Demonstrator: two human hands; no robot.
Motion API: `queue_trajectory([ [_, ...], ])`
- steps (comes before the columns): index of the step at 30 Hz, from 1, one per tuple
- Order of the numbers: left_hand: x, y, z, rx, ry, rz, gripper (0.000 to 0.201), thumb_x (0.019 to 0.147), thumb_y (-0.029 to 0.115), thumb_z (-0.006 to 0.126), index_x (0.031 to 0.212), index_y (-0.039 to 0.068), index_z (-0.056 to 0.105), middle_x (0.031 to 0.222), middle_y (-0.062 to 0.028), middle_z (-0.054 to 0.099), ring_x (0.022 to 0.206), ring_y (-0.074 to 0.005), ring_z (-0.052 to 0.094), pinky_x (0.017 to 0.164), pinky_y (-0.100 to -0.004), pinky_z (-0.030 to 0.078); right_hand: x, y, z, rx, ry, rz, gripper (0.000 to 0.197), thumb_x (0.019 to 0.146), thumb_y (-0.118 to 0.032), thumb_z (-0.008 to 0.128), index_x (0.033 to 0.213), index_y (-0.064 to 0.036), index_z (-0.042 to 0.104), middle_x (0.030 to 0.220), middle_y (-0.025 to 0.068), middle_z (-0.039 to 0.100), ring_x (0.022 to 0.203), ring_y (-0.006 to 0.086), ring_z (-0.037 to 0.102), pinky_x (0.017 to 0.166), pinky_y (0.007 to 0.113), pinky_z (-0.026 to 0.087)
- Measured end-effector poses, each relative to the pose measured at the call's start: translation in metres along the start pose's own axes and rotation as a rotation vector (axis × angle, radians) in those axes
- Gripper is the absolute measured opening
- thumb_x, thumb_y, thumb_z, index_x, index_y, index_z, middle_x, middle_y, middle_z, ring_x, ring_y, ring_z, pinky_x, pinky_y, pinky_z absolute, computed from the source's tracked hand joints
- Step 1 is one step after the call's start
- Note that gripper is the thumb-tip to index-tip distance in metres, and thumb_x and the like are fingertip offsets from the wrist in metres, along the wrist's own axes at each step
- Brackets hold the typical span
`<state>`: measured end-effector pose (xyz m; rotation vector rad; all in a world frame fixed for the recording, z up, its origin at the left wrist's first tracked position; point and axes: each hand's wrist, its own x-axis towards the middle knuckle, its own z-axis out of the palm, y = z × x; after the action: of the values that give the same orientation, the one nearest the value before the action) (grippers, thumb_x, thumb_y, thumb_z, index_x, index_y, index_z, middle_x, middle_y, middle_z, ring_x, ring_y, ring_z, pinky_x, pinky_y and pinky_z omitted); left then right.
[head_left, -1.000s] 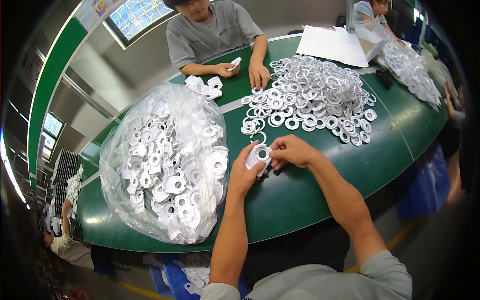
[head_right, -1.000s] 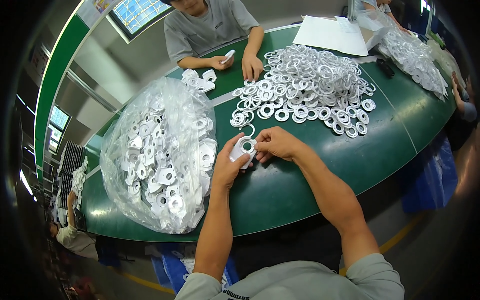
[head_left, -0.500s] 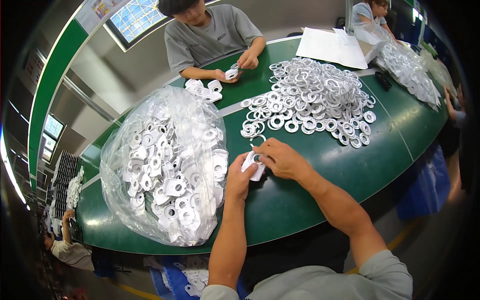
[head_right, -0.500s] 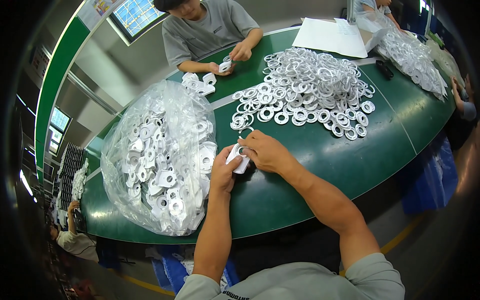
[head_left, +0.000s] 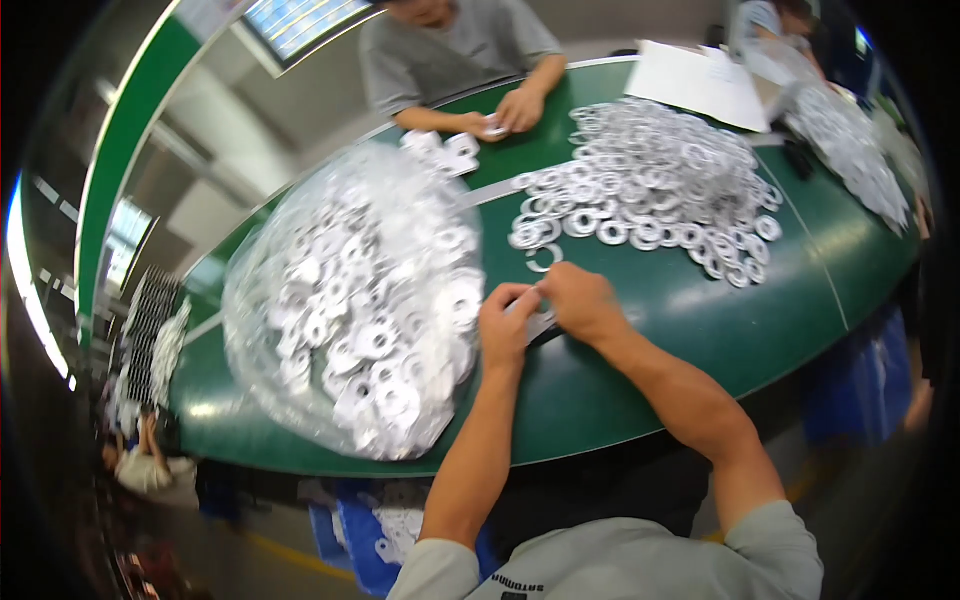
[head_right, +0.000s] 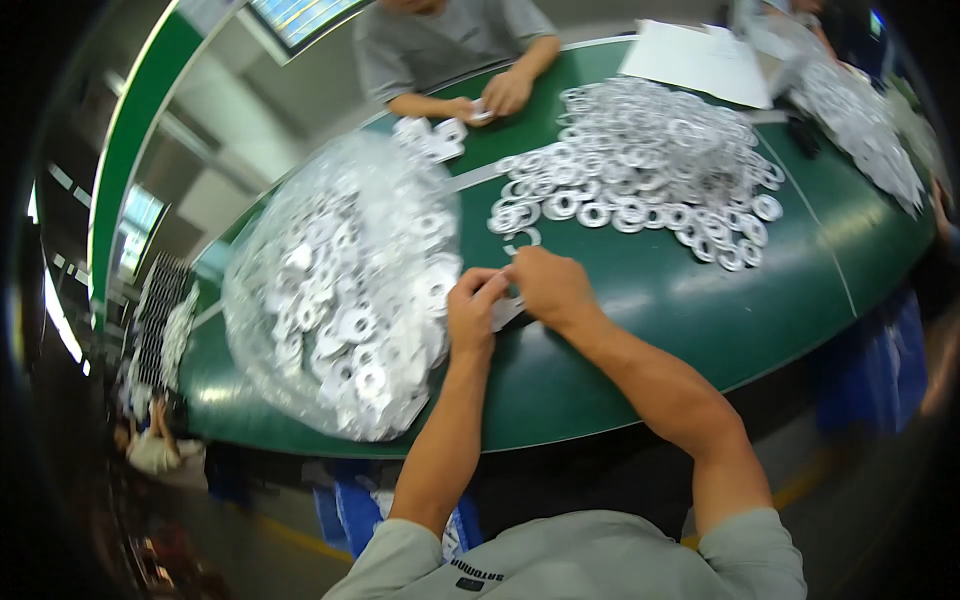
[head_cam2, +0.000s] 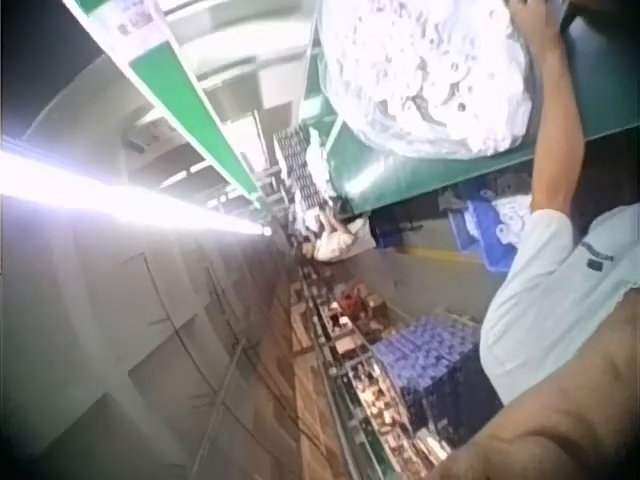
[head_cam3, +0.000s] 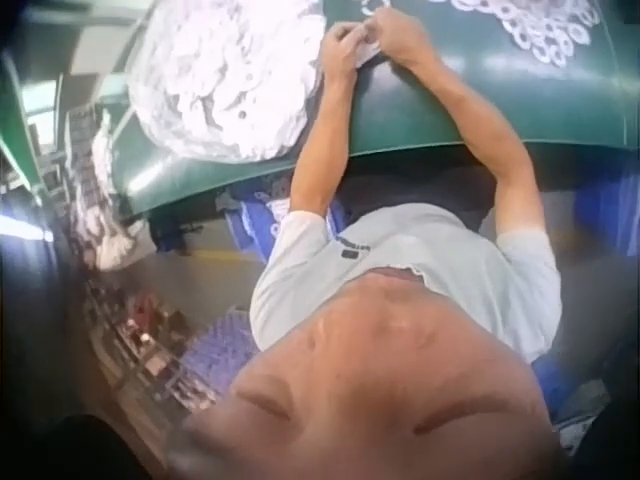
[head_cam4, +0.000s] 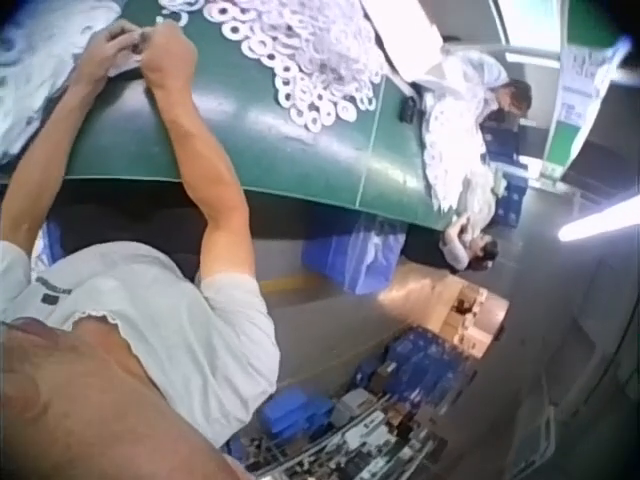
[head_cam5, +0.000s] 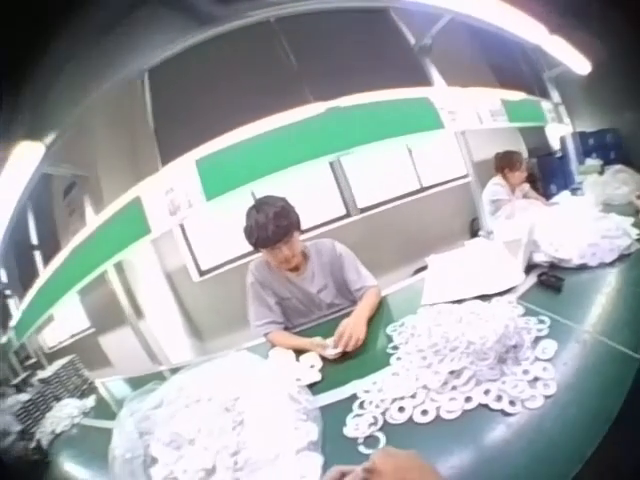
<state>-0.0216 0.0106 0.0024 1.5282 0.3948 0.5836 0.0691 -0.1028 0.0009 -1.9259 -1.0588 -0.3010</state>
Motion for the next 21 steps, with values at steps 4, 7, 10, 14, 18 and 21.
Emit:
queue_trajectory([
  [4,-0.026,0.032,-0.019,0.106,-0.160,-0.094,0.018,0.083,0.017,0.065,0.086,0.000,0.066,0.074,-0.0028,0.063,0.068,-0.0095,0.055,0.062,-0.0234,0.042,0.004,0.012,-0.015,0.256,-0.067,0.042,0.014,0.090,-0.013,0.056,0.082,-0.0020,0.061,0.073,0.0132,0.061,0.060,0.0264,0.056,0.057,0.035,0.046],
  [7,-0.097,0.076,-0.075,0.506,-0.407,0.077,0.021,0.084,0.015,0.065,0.098,0.000,0.069,0.080,-0.0092,0.068,0.077,-0.0169,0.064,0.070,-0.0271,0.048,0.006,0.020,-0.045,0.320,-0.074,0.261,0.026,0.096,-0.019,0.052,0.081,-0.0008,0.061,0.060,0.0038,0.053,0.053,0.0103,0.047,0.052,0.027,0.039],
  [10,-0.163,0.114,-0.160,0.684,-0.477,-0.109,0.022,0.083,0.006,0.064,0.104,0.003,0.071,0.085,-0.0101,0.068,0.078,-0.0209,0.063,0.071,-0.0288,0.048,0.013,0.022,-0.043,0.267,-0.056,0.237,0.034,0.098,-0.027,0.052,0.078,-0.0003,0.060,0.058,0.0043,0.052,0.053,0.0113,0.047,0.051,0.029,0.037],
  [14,-0.179,0.136,-0.208,0.886,0.052,-0.013,0.025,0.079,0.001,0.065,0.104,-0.001,0.065,0.097,-0.0070,0.064,0.089,-0.0167,0.061,0.074,-0.0284,0.049,0.016,0.015,-0.034,0.317,-0.063,0.194,0.034,0.098,-0.027,0.052,0.078,-0.0002,0.059,0.057,0.0049,0.053,0.053,0.0118,0.047,0.051,0.029,0.037],
  [18,-0.089,0.119,-0.204,1.227,0.069,0.360,0.036,0.078,-0.003,0.064,0.112,0.006,0.064,0.110,-0.0124,0.063,0.101,-0.0296,0.059,0.087,-0.0341,0.047,0.017,0.022,-0.049,0.299,-0.034,0.235,0.033,0.098,-0.025,0.052,0.078,0.0002,0.060,0.058,0.0054,0.054,0.052,0.0120,0.048,0.051,0.029,0.038],
  [21,-0.034,0.082,-0.201,1.506,-0.171,0.489,0.044,0.076,-0.002,0.063,0.118,0.011,0.061,0.126,-0.0145,0.057,0.118,-0.0359,0.051,0.100,-0.0415,0.041,0.018,0.043,-0.064,0.229,0.081,0.288,0.032,0.097,-0.023,0.052,0.078,0.0005,0.062,0.058,0.0063,0.056,0.053,0.0121,0.051,0.052,0.029,0.040],
])
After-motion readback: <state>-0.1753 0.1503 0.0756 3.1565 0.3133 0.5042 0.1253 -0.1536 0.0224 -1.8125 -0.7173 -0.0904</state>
